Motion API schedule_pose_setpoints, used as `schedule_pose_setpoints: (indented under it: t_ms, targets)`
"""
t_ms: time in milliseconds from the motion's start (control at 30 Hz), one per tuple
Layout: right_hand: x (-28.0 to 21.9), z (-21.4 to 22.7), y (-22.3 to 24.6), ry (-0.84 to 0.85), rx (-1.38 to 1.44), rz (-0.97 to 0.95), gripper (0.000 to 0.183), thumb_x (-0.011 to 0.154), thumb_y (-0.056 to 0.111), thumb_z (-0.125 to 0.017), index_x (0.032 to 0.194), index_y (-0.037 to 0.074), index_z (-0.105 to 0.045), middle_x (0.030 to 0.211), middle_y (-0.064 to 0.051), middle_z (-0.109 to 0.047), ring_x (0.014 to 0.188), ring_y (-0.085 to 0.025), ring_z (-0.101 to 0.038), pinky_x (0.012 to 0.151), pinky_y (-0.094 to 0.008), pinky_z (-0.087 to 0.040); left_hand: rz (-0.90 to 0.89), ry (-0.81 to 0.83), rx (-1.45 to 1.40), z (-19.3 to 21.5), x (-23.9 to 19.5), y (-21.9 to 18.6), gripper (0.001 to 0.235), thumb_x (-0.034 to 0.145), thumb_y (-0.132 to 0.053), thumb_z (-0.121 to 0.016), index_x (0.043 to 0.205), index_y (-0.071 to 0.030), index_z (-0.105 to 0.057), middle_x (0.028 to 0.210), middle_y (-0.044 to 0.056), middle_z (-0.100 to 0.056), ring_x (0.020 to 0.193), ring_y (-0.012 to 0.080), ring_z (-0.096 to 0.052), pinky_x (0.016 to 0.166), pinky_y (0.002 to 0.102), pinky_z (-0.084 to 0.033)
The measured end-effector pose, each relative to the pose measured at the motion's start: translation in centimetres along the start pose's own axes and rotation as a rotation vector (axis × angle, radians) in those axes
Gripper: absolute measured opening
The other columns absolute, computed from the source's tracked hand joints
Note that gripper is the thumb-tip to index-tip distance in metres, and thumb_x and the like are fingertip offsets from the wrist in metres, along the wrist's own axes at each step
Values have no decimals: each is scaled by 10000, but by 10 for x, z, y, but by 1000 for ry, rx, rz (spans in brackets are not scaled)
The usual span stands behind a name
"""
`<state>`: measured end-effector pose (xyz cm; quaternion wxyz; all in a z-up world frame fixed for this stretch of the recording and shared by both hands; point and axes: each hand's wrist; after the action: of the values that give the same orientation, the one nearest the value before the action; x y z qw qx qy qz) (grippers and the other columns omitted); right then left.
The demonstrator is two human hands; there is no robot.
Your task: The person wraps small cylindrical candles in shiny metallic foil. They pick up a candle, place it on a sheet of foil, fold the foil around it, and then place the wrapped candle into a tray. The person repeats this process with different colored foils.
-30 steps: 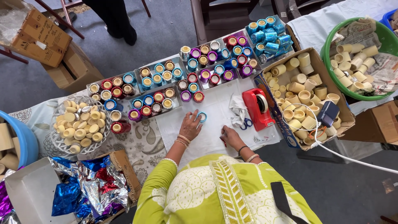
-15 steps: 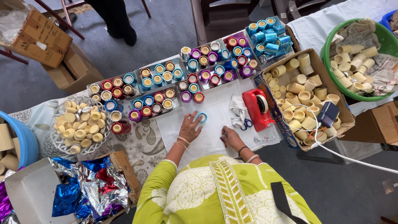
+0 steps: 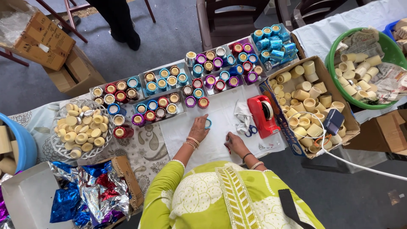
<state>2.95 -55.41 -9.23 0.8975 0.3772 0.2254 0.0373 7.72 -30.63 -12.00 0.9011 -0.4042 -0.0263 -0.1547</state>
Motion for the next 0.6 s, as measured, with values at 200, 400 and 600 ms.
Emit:
schedule_pose_setpoints:
  t_ms: [200,400,600]
  targets:
    - [3,-3,-8,-29,1,75,284,810,91,-790,962,47,-554,809,-148,-647,702,-307,-600,665,-405,-504,28,-40,-44,20,-4,-13,822,704,-40,-791,1448,-49,-443,1257,164,-595,1178,367,-522,1060,421,-455]
    - [-3,13,16,38,-134,-112,267,987,337,-702,1027,90,-609,842,-151,-665,812,-323,-632,731,-408,-497,87,-117,-71,48,-1,-18,774,728,-69,-787,1434,-73,-468,1240,140,-610,1155,354,-542,1043,433,-464]
    - [2,3,-4,-382,-302,389,195,922,283,-666,1010,119,-611,996,-115,-541,1015,-315,-523,916,-423,-436,6,-228,-82,79,48,-22,764,726,-123,-823,1400,-72,-467,1246,153,-603,1156,378,-542,1016,453,-464]
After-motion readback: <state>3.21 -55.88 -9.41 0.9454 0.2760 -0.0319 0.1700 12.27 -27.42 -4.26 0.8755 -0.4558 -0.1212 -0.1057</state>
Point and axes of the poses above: each hand's wrist, its own x-axis towards the middle knuckle, its own z-axis out of the back of the hand, y = z × x
